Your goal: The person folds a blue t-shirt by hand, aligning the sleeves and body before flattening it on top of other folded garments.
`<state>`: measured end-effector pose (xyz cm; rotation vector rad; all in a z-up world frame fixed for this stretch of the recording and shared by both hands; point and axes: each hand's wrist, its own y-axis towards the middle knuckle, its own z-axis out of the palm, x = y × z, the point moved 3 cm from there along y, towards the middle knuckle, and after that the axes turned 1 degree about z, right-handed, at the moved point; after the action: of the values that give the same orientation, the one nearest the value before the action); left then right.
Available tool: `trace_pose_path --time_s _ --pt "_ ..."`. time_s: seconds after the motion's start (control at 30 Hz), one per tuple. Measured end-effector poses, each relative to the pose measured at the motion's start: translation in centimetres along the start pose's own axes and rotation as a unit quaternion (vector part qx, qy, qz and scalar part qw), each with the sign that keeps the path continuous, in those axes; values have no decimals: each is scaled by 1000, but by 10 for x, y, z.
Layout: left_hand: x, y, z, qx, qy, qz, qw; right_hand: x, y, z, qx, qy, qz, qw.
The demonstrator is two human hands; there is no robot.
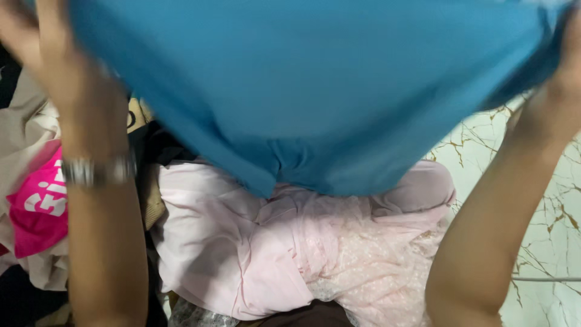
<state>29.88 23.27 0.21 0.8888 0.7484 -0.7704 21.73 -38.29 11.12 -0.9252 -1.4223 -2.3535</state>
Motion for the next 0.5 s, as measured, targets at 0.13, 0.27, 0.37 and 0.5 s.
trace_pose_path --time_s 0.13,0.27,0.37,0.5 --pt "-37 -112 -26 241 -44 -75 967 44 -128 -60 99 44 103 989" --pt "-82 -216 -5 598 80 -389 696 69 -203 -97 492 -7 331 805" --pt "-72 -226 24 451 358 -485 659 38 -225 -103 540 -144 592 581" --pt "-47 -217 71 443 539 -361 618 -9 -204 -78 558 -96 527 634"
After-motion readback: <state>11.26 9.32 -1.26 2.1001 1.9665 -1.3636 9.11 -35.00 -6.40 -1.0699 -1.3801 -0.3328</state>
